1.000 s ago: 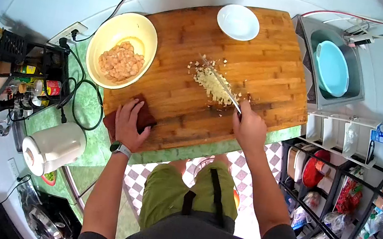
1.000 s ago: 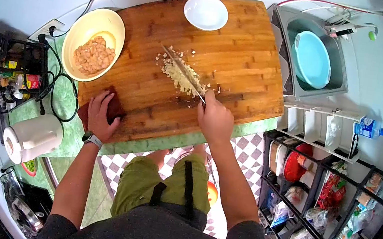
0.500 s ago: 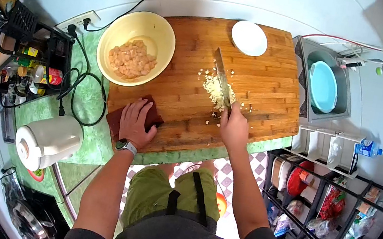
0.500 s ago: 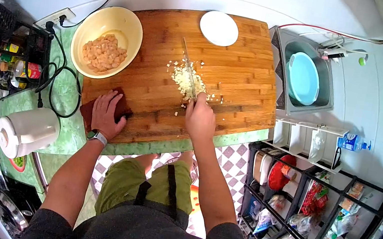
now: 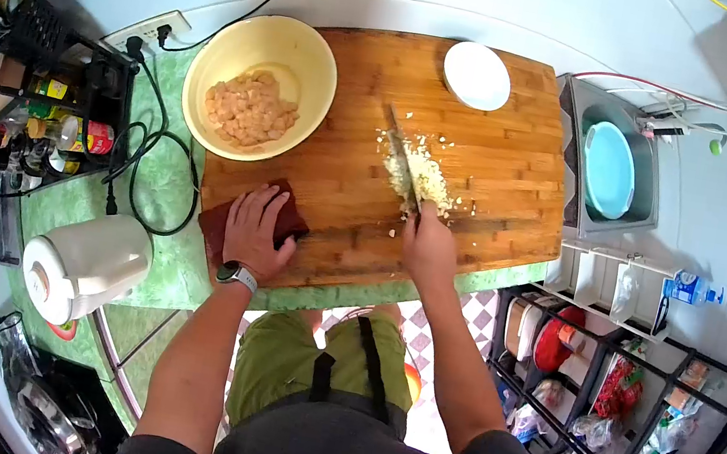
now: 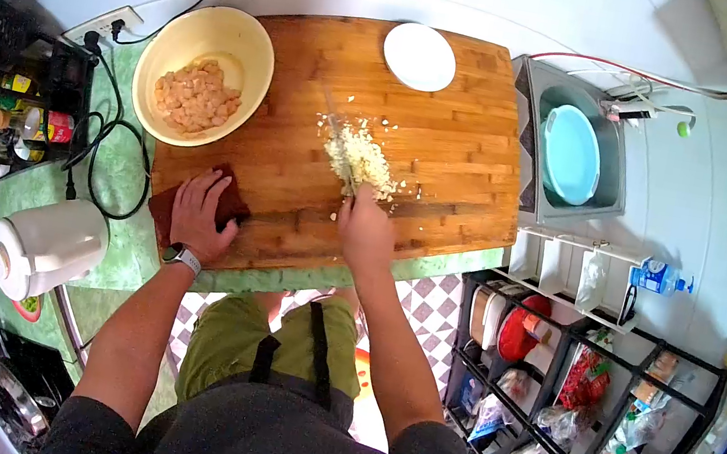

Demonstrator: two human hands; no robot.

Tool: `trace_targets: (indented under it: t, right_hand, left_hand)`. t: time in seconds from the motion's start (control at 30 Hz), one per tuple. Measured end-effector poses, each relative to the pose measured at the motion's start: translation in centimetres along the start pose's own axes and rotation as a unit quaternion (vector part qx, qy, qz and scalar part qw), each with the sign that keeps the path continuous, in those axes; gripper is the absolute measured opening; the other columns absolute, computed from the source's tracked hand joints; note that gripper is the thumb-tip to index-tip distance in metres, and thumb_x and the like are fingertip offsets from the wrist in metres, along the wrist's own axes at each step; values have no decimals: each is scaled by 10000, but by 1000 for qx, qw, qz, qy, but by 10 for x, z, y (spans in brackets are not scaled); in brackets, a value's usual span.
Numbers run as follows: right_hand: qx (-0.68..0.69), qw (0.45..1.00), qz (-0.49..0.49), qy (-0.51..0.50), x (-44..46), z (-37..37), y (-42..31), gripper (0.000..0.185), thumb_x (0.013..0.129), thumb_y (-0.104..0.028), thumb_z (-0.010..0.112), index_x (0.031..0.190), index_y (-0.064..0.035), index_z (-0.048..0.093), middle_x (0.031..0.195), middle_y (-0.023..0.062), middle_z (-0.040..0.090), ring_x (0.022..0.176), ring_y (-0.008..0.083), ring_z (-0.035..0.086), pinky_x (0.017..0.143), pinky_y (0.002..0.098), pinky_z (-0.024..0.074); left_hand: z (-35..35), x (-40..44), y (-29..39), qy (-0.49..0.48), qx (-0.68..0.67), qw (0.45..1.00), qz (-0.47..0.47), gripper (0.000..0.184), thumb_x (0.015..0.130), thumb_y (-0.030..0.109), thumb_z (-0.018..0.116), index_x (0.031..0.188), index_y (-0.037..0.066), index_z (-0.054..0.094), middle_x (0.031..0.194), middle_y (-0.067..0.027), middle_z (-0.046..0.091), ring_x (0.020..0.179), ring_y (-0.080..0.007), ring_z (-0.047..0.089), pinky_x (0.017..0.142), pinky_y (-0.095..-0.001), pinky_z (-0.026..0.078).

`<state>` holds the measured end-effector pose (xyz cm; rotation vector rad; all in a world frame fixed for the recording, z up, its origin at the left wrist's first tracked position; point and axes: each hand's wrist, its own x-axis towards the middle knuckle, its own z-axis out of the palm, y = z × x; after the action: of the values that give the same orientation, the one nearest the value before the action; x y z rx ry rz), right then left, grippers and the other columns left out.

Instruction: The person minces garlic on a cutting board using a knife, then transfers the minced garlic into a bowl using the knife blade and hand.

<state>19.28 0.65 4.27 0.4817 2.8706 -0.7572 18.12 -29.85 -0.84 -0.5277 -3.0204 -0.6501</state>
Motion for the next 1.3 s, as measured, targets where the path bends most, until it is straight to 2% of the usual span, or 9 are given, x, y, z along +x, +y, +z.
trace_targets:
  t: [0.1, 0.3, 0.43, 0.53, 0.7, 0.73, 0.93, 1.0, 1.3]
  right_hand:
    - [22, 999, -40, 13, -1, -5, -9, 202, 1023, -214, 582, 1064, -44, 480, 812, 281, 695, 775, 524, 669, 691, 632, 511]
    - [8, 998, -56, 1, 2, 4, -6, 210, 1016, -207, 595, 1075, -49, 471, 784, 271, 687, 772, 517, 673, 688, 632, 515]
    - [14, 1000, -13, -18, -7, 3, -8, 216, 1017, -219, 593, 1083, -51, 475, 795, 259, 693, 764, 499, 680, 656, 614, 518]
    - [14, 999, -39, -20, -7, -3, -7, 211, 1019, -220, 588, 1082, -49, 480, 782, 264, 686, 749, 499, 678, 650, 617, 514]
    - [14, 1000, 16, 20, -8, -14, 19, 195, 1010, -207, 591, 1081, -59, 485, 794, 269, 686, 758, 504, 673, 666, 627, 512]
    - [5, 999, -10, 32, -5, -13, 26, 192, 1010, -206, 592, 1076, -58, 487, 801, 268, 689, 765, 505, 674, 667, 621, 518]
    - [52, 997, 35, 43, -13, -39, 29, 207, 1004, -210, 606, 1059, -47, 490, 825, 248, 709, 781, 499, 684, 675, 616, 527]
    - [29, 998, 39, 39, -7, -27, 45, 207, 1003, -209, 607, 1062, -47, 492, 824, 247, 711, 776, 497, 686, 674, 615, 529]
    - [19, 998, 35, 53, -17, -23, 72, 233, 990, -223, 625, 1077, -48, 500, 795, 252, 700, 742, 490, 684, 664, 605, 538]
  left_hand:
    - [2, 0, -2, 0, 2, 1000, 3, 764, 761, 258, 729, 1483, 150, 505, 1524, -104, 506, 1450, -310, 446, 1262, -536, 281]
    - [2, 2, 0, -2, 16, 1000, 0, 752, 765, 282, 737, 1473, 138, 527, 1511, -99, 522, 1443, -307, 457, 1241, -545, 304]
    - [1, 0, 3, -13, 12, 1000, 8, 774, 750, 247, 734, 1484, 136, 510, 1520, -117, 510, 1455, -312, 441, 1259, -540, 287]
    - [2, 3, 0, -12, 13, 1000, 6, 778, 745, 239, 737, 1481, 128, 513, 1520, -128, 510, 1450, -328, 443, 1253, -541, 292]
    - [2, 2, 1, -2, 14, 1000, 13, 745, 764, 254, 716, 1471, 122, 523, 1516, -125, 514, 1464, -324, 436, 1251, -542, 292]
    - [3, 1, 2, -5, 12, 1000, 18, 745, 764, 254, 716, 1471, 122, 523, 1516, -125, 514, 1464, -324, 436, 1251, -542, 292]
    - [3, 3, 3, -8, 35, 999, 16, 746, 757, 239, 716, 1468, 118, 525, 1523, -128, 505, 1466, -329, 430, 1251, -544, 293]
    - [1, 4, 5, -4, 18, 1000, 14, 763, 736, 186, 721, 1469, 108, 526, 1521, -144, 505, 1440, -375, 442, 1239, -541, 307]
    - [-1, 5, 9, -14, 27, 999, 9, 753, 749, 167, 712, 1473, 93, 520, 1516, -152, 513, 1435, -385, 444, 1232, -526, 317]
